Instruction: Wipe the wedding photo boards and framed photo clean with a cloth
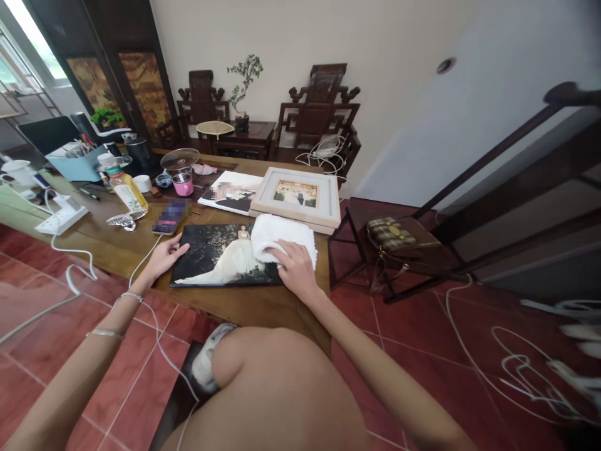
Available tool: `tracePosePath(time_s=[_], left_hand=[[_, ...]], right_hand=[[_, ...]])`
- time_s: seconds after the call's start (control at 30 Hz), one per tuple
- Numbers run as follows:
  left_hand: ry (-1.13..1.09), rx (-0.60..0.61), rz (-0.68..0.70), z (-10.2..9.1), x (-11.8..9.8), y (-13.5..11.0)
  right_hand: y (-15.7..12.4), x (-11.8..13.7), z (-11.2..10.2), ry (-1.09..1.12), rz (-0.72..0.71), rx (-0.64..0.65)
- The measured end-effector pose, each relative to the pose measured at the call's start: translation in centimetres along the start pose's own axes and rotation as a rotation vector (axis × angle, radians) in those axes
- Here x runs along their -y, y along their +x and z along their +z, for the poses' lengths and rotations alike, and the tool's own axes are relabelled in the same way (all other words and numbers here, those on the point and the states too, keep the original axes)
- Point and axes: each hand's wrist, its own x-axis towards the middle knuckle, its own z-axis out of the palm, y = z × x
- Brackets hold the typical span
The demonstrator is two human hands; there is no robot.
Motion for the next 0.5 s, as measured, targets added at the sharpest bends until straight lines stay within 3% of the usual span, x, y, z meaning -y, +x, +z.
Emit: tracePosePath(time_s=[0.5], left_hand=[[-0.047,0.073,-0.059,-0.38,-1.01,-0.38]], right_hand=[[-0.56,-0.02,-0.49,0.013,-0.059,-0.016]])
